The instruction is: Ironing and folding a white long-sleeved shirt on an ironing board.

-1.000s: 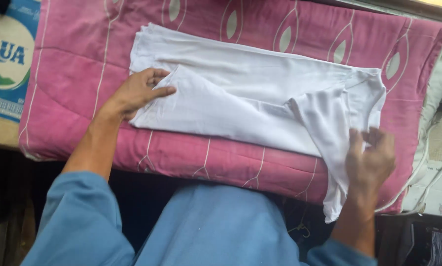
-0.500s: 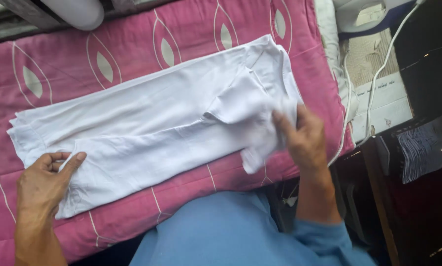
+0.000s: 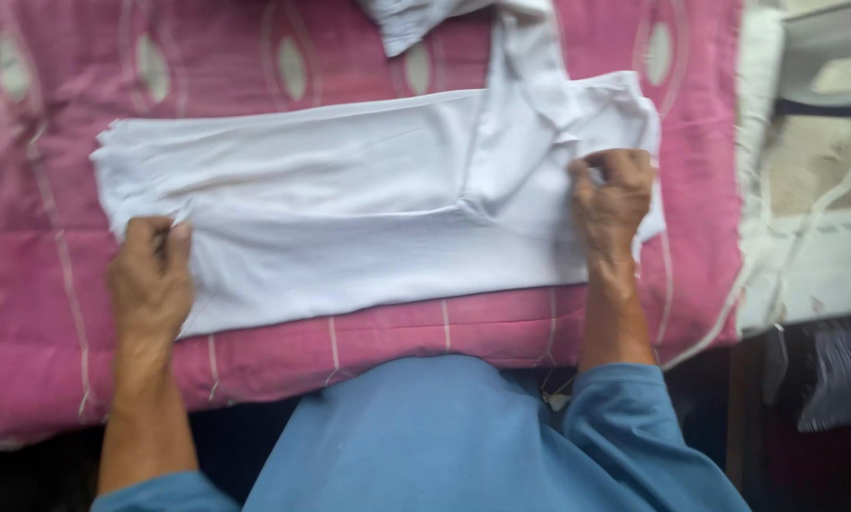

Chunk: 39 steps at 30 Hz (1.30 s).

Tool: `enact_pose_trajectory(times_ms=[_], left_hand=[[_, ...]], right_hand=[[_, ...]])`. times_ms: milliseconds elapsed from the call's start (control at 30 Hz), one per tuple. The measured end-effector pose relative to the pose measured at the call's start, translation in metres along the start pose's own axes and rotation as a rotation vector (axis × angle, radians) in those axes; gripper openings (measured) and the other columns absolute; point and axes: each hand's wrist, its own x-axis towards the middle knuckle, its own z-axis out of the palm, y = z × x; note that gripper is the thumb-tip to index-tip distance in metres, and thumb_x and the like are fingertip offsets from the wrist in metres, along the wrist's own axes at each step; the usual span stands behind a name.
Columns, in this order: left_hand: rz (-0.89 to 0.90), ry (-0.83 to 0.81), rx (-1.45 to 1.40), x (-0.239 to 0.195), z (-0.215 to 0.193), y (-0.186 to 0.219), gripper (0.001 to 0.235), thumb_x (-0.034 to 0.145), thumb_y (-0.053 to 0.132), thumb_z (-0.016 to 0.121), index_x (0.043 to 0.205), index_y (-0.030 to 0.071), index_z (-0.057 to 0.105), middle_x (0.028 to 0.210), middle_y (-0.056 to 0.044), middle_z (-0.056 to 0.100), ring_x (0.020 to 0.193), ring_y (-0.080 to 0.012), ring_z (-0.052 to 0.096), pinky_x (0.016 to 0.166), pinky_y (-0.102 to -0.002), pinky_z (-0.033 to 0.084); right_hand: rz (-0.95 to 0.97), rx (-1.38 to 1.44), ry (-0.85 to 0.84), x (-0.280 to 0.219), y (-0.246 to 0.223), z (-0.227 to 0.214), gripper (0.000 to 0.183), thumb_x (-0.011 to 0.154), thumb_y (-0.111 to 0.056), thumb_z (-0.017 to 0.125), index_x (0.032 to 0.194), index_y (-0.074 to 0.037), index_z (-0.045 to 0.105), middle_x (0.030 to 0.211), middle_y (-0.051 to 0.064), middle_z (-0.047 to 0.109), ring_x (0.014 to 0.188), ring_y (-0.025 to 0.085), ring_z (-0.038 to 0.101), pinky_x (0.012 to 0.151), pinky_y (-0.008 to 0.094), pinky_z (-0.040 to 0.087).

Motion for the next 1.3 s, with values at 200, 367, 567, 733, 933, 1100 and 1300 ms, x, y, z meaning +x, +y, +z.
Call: enact_pose_trajectory(times_ms=[200,367,567,733,933,1100,1300], left_hand=[[0.126,0.130,0.033,0.010,0.010,0.010,0.010,0.112,0.006,0.050,0.112,-0.003,0.053,0.073,-0.010,0.058,0.053,-0.0198,0.052,0.049,-0.036,0.043],[0.135,0.129,0.154,0.024,0.023,-0.006,0.012,0.111,0.012,0.049,0.113,0.000,0.052,0.074,-0.012,0.065,0.056,-0.0245,0.063,0.050,-0.040,0.052],[0.194,0.118,0.277,0.031,0.025,-0.010,0.015,0.112,0.016,0.052,0.112,0.002,0.055,0.071,-0.007,0.065,0.052,-0.0178,0.061,0.043,-0.033,0.050],[0.205,0.075,0.346,0.020,0.018,0.011,0.012,0.113,0.016,0.053,0.111,0.004,0.054,0.078,-0.013,0.071,0.059,-0.0316,0.067,0.053,-0.047,0.052],[0.471,0.285,0.595,-0.012,0.036,0.051,0.048,0.121,0.041,0.053,0.134,-0.005,0.062,0.126,-0.020,0.058,0.110,-0.0321,0.064,0.098,-0.047,0.055],[0.444,0.301,0.661,-0.037,0.047,0.070,0.046,0.108,0.046,0.079,0.127,0.004,0.078,0.131,-0.016,0.053,0.109,-0.0283,0.047,0.094,-0.041,0.039],[0.309,0.072,0.489,-0.008,0.051,0.006,0.076,0.110,0.060,0.050,0.160,0.003,0.053,0.168,-0.017,0.024,0.150,-0.0505,0.008,0.116,-0.072,-0.002]], right_hand=[[-0.105,0.144,0.091,0.006,-0.020,-0.007,0.012,0.113,0.005,0.059,0.112,0.003,0.048,0.086,0.013,0.060,0.069,0.023,0.059,0.065,0.036,0.056],[-0.174,0.005,0.084,0.004,-0.014,0.008,0.011,0.113,0.004,0.063,0.111,0.003,0.052,0.082,0.012,0.066,0.060,0.021,0.060,0.056,0.033,0.052],[-0.257,-0.073,0.123,0.010,-0.013,0.004,0.013,0.112,0.006,0.071,0.110,0.002,0.059,0.082,0.010,0.066,0.062,0.020,0.059,0.057,0.034,0.049],[-0.188,-0.130,0.138,0.007,-0.022,0.001,0.013,0.109,-0.001,0.071,0.113,-0.001,0.059,0.086,0.012,0.072,0.058,0.022,0.059,0.054,0.037,0.049],[-0.011,-0.606,0.127,-0.040,-0.026,-0.036,0.051,0.104,-0.039,0.069,0.137,-0.005,0.051,0.095,0.006,0.063,0.081,0.020,0.055,0.078,0.039,0.039],[0.043,-0.506,0.129,-0.064,0.005,-0.071,0.045,0.095,-0.055,0.080,0.092,-0.010,0.078,0.084,0.005,0.055,0.084,0.023,0.047,0.080,0.041,0.034],[0.000,-0.293,-0.076,-0.079,0.012,-0.097,0.025,0.090,-0.023,0.090,0.092,-0.001,0.078,0.084,0.014,0.060,0.082,0.029,0.054,0.081,0.044,0.046]])
